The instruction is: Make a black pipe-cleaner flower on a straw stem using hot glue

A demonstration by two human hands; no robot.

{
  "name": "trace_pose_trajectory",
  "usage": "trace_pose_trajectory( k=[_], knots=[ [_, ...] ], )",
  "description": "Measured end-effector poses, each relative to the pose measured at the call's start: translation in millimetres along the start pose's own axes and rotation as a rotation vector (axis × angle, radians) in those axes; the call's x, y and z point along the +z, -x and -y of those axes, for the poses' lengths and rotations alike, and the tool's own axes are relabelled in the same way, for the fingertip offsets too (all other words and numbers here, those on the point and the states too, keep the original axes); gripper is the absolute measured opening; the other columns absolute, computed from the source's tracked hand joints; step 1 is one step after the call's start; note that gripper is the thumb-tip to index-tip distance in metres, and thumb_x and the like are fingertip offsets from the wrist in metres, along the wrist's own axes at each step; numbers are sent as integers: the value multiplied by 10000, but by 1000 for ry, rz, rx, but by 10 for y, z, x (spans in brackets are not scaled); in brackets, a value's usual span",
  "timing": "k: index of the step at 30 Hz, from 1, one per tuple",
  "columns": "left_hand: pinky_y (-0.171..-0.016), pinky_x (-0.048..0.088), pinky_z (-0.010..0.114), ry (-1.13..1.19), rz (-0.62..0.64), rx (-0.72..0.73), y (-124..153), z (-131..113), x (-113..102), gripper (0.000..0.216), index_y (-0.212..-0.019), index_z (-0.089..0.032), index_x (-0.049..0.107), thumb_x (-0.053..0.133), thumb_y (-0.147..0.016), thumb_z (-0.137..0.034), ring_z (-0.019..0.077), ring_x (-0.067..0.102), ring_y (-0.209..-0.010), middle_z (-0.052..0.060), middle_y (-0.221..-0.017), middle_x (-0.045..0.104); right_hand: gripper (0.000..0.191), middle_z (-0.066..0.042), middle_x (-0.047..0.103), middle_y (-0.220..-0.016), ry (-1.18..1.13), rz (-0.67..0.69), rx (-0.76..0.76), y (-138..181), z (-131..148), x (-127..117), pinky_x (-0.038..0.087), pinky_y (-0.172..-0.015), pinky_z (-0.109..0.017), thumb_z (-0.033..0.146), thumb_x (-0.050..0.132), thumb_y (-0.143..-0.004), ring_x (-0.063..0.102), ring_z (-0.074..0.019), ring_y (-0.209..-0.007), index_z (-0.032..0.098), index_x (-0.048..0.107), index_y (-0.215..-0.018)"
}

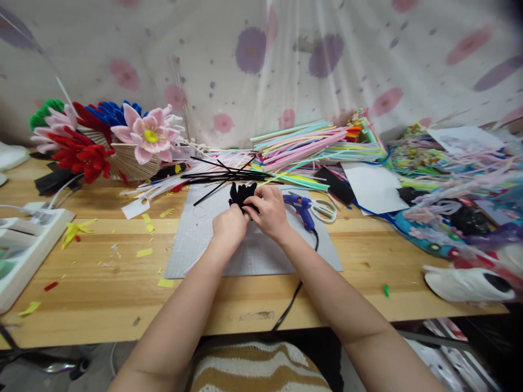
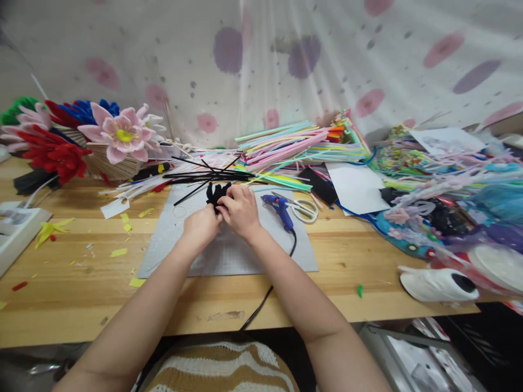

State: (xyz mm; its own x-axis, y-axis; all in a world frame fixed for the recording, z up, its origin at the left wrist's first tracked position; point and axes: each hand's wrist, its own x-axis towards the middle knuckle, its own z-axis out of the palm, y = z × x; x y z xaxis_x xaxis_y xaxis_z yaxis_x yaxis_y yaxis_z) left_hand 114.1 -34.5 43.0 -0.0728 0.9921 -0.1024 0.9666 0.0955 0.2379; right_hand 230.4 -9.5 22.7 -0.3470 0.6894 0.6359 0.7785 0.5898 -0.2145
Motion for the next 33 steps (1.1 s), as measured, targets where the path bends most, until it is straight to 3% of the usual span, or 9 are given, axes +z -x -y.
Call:
trace_pose_trajectory(
  k=[4, 11, 15, 18, 22, 28, 33],
  knots=[
    [-668, 451, 343, -50, -25, 35, 4, 1, -4, 397, -1021, -88, 549, 346, -838, -377, 279, 639, -816, 190, -864, 664, 192, -74, 507, -911, 44, 13, -45, -17, -1, 15, 289, -783, -362, 328, 521, -803, 377, -218, -907, 238, 662, -897],
    [-666, 451, 356, -72, -23, 64, -27, 1, -8, 385, -979, -84, 568, 343, -833, -361, 290, 639, -807, 189, -836, 665, 181, -70, 524, -898, 65, 72, -103, -93, -37, 10, 290, -794, -351, 304, 505, -816, 371, -211, -906, 212, 651, -764],
    [-693, 445, 367, -25, 14, 25, -27, 13, -50, 403, -998, -94, 559, 353, -825, -395, 299, 629, -841, 197, -885, 658, 168, -78, 514, -910, 73, 23, -114, 22, -88, -12, 319, -819, -352, 297, 500, -819, 385, -216, -925, 195, 622, -765],
    [-708, 439, 372, 23, 27, -14, -32, 29, -71, 402, -991, -102, 562, 342, -824, -394, 303, 621, -866, 203, -917, 652, 149, -77, 505, -896, 69, -87, -107, 135, -126, -76, 339, -817, -354, 295, 510, -815, 404, -213, -921, 196, 604, -756],
    [-698, 435, 366, 118, 36, -38, -52, 47, -56, 397, -967, -133, 580, 336, -813, -407, 306, 619, -869, 184, -913, 659, 117, -74, 509, -842, 28, -276, -41, 204, -117, -159, 357, -777, -359, 276, 512, -818, 447, -199, -861, 192, 573, -764],
    [-679, 421, 363, 245, 18, -81, -99, 82, -23, 418, -967, -156, 591, 329, -799, -435, 322, 610, -880, 176, -909, 661, 75, -39, 554, -755, -174, -365, 38, 228, -59, -108, 385, -731, -337, 217, 464, -838, 495, -167, -764, 198, 505, -778],
    [-620, 398, 306, 421, -48, -113, -156, 142, 33, 346, -871, -159, 597, 375, -782, -408, 268, 604, -808, 141, -838, 653, 114, -17, 563, -729, -430, -387, 342, 263, -99, 16, 414, -690, -298, 290, 456, -844, 519, -140, -708, 196, 484, -785]
  ],
)
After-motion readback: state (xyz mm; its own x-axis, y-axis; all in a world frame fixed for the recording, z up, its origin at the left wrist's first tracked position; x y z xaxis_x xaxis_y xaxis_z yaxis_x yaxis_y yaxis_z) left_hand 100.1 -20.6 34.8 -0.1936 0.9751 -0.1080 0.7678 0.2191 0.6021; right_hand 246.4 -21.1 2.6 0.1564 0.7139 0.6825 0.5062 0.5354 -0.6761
